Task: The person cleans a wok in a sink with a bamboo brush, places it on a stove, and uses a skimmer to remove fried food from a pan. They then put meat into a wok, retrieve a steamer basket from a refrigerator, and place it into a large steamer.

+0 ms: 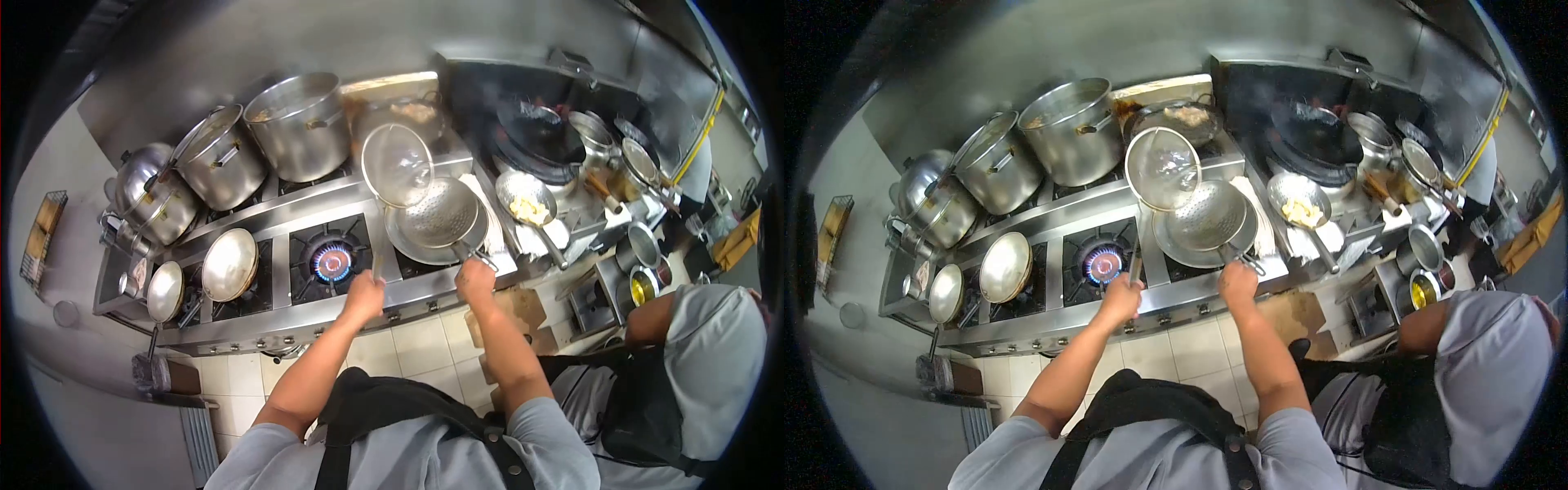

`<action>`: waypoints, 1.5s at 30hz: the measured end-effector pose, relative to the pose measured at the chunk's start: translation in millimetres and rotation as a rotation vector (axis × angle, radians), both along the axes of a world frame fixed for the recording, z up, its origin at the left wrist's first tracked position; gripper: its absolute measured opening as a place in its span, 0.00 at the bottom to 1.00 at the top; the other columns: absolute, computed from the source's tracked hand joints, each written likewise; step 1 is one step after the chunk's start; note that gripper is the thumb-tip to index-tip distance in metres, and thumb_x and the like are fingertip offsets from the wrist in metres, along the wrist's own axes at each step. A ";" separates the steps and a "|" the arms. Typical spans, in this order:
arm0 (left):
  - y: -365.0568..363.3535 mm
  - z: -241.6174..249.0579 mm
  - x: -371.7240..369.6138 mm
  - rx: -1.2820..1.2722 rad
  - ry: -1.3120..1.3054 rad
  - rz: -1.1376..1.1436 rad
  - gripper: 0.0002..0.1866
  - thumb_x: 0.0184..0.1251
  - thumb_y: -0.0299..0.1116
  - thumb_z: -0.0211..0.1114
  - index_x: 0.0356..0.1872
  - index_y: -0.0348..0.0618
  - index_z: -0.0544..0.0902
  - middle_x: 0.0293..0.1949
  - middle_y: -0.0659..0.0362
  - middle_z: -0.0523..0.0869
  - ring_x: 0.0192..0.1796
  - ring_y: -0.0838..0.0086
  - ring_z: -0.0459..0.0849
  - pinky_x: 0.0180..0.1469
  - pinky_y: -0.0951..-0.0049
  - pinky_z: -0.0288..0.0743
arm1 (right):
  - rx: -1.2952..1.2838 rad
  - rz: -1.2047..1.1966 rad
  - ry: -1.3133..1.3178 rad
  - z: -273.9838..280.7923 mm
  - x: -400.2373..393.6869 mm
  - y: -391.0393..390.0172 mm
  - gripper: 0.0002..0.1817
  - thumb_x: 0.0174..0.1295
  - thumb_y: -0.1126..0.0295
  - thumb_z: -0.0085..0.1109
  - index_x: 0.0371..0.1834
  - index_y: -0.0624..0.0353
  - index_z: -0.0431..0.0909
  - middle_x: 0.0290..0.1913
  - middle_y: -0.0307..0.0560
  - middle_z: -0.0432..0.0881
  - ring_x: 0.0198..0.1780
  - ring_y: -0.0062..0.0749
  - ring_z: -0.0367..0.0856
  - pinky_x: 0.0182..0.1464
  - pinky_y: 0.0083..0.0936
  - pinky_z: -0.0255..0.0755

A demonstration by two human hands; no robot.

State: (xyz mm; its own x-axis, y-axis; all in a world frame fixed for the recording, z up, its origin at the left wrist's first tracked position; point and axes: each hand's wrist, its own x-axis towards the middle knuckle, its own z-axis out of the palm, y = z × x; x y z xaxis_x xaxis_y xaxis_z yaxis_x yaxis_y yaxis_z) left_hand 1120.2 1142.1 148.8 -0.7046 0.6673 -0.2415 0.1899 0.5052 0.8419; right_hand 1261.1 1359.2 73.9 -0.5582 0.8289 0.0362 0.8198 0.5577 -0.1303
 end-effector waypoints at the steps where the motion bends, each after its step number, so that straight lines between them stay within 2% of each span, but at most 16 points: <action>1: 1.5 -0.4 4.9 0.055 -0.190 0.036 0.09 0.66 0.30 0.51 0.36 0.33 0.73 0.21 0.52 0.78 0.15 0.65 0.76 0.17 0.64 0.69 | 0.014 0.012 0.002 0.4 -2.1 -3.2 0.07 0.50 0.69 0.57 0.29 0.58 0.82 0.31 0.55 0.84 0.37 0.48 0.85 0.41 0.36 0.78; 3: 4.8 -12.4 11.5 0.187 -0.483 0.024 0.06 0.66 0.30 0.51 0.36 0.38 0.72 0.14 0.63 0.70 0.09 0.77 0.66 0.09 0.74 0.57 | -0.128 0.015 -0.024 -0.5 -7.0 -9.1 0.13 0.54 0.62 0.57 0.35 0.60 0.81 0.37 0.54 0.84 0.41 0.42 0.85 0.40 0.33 0.78; 6: 3.9 -16.6 16.7 0.292 -0.749 -0.012 0.07 0.64 0.32 0.57 0.34 0.38 0.72 0.14 0.62 0.71 0.10 0.77 0.67 0.09 0.74 0.57 | 0.288 -0.015 0.173 32.5 1.2 -45.3 0.22 0.57 0.55 0.57 0.43 0.65 0.77 0.41 0.58 0.81 0.46 0.42 0.81 0.42 0.31 0.75; 8: 7.2 -15.2 22.0 0.338 -0.743 -0.087 0.05 0.64 0.30 0.57 0.31 0.42 0.72 0.14 0.62 0.71 0.10 0.78 0.66 0.10 0.75 0.58 | 0.128 0.031 0.464 25.5 -7.5 -61.2 0.25 0.59 0.50 0.57 0.46 0.63 0.73 0.42 0.55 0.79 0.47 0.39 0.78 0.43 0.32 0.73; 10: 13.0 -13.1 23.1 0.414 -0.760 -0.183 0.07 0.61 0.28 0.60 0.37 0.40 0.74 0.15 0.62 0.72 0.11 0.78 0.68 0.10 0.76 0.61 | -1.238 -0.081 1.043 31.2 -21.6 -78.8 0.21 0.62 0.54 0.54 0.45 0.63 0.73 0.42 0.55 0.79 0.42 0.36 0.80 0.44 0.31 0.73; 11: 19.4 -12.4 22.3 0.423 -0.655 -0.257 0.11 0.61 0.28 0.60 0.43 0.40 0.72 0.18 0.61 0.74 0.13 0.78 0.70 0.12 0.76 0.63 | -1.535 0.174 1.153 27.7 -27.5 -78.3 0.15 0.64 0.60 0.53 0.44 0.61 0.72 0.39 0.51 0.80 0.40 0.31 0.79 0.44 0.29 0.74; 14: 48.6 -18.6 -1.2 0.424 -0.500 -0.447 0.20 0.61 0.30 0.60 0.52 0.39 0.66 0.25 0.59 0.76 0.20 0.78 0.73 0.18 0.77 0.67 | -1.295 0.154 1.222 76.6 -53.3 -88.9 0.11 0.66 0.67 0.51 0.46 0.61 0.69 0.39 0.50 0.81 0.34 0.29 0.79 0.36 0.27 0.75; 16: 58.5 8.9 -29.7 0.235 -0.410 -0.743 0.30 0.64 0.39 0.61 0.60 0.40 0.58 0.36 0.57 0.76 0.34 0.77 0.76 0.33 0.76 0.73 | -1.164 0.146 1.382 71.8 -75.4 -66.3 0.08 0.66 0.72 0.48 0.47 0.59 0.68 0.32 0.49 0.81 0.20 0.31 0.77 0.17 0.24 0.71; 18: 49.8 18.5 -34.7 0.350 -0.323 -0.814 0.35 0.64 0.48 0.62 0.63 0.38 0.57 0.41 0.56 0.77 0.42 0.75 0.76 0.40 0.73 0.73 | -1.176 -0.121 1.291 115.4 -80.8 -39.2 0.09 0.68 0.67 0.47 0.46 0.60 0.70 0.27 0.50 0.80 0.24 0.32 0.80 0.23 0.28 0.74; 22: 1.0 -10.0 -58.1 0.426 -0.400 -0.817 0.33 0.68 0.46 0.59 0.65 0.39 0.57 0.47 0.56 0.79 0.48 0.74 0.78 0.50 0.71 0.73 | -0.480 -0.089 0.791 146.8 -132.4 50.3 0.13 0.67 0.65 0.47 0.41 0.65 0.73 0.26 0.59 0.80 0.26 0.40 0.82 0.25 0.35 0.75; 24: -35.1 -17.5 -82.5 0.149 -0.456 -0.753 0.26 0.69 0.42 0.59 0.62 0.40 0.63 0.46 0.57 0.81 0.46 0.75 0.79 0.49 0.73 0.74 | 0.097 0.025 0.645 120.6 -171.2 124.8 0.13 0.62 0.66 0.50 0.36 0.68 0.75 0.30 0.66 0.81 0.36 0.54 0.82 0.38 0.43 0.76; 30: -189.5 -111.0 -120.0 -0.007 -0.344 0.081 0.19 0.65 0.37 0.60 0.53 0.38 0.73 0.38 0.56 0.85 0.34 0.76 0.82 0.32 0.77 0.74 | -0.051 -0.060 0.479 141.2 -239.6 202.8 0.14 0.57 0.67 0.51 0.33 0.68 0.81 0.42 0.66 0.81 0.48 0.57 0.79 0.49 0.42 0.73; 35: -287.1 -135.8 -68.7 -0.102 -0.555 0.681 0.18 0.66 0.39 0.54 0.51 0.38 0.73 0.36 0.49 0.85 0.32 0.64 0.86 0.26 0.67 0.78 | -0.288 -0.112 0.454 118.6 -270.2 234.3 0.11 0.54 0.72 0.51 0.29 0.66 0.83 0.26 0.61 0.83 0.29 0.45 0.85 0.39 0.32 0.79; 39: -348.3 -213.8 -22.7 -0.222 -0.719 0.688 0.20 0.68 0.40 0.50 0.52 0.36 0.72 0.37 0.47 0.85 0.35 0.56 0.86 0.32 0.56 0.80 | -0.281 0.145 0.242 66.6 -297.1 263.9 0.11 0.53 0.76 0.50 0.20 0.68 0.80 0.17 0.59 0.80 0.17 0.40 0.80 0.25 0.33 0.76; 42: -310.6 -143.6 29.6 -0.314 -0.803 0.766 0.12 0.60 0.38 0.60 0.42 0.47 0.79 0.26 0.60 0.79 0.30 0.76 0.77 0.31 0.70 0.73 | -0.356 0.322 0.488 39.2 -309.4 264.6 0.13 0.53 0.78 0.48 0.13 0.66 0.75 0.12 0.54 0.75 0.13 0.36 0.75 0.15 0.36 0.67; 45: -313.3 -170.7 36.5 -0.321 -0.747 0.676 0.12 0.61 0.38 0.59 0.43 0.45 0.78 0.27 0.59 0.80 0.31 0.74 0.78 0.32 0.70 0.74 | -1.113 -0.229 1.081 66.5 -316.3 230.1 0.09 0.54 0.79 0.48 0.17 0.63 0.73 0.13 0.47 0.70 0.12 0.29 0.69 0.11 0.30 0.54</action>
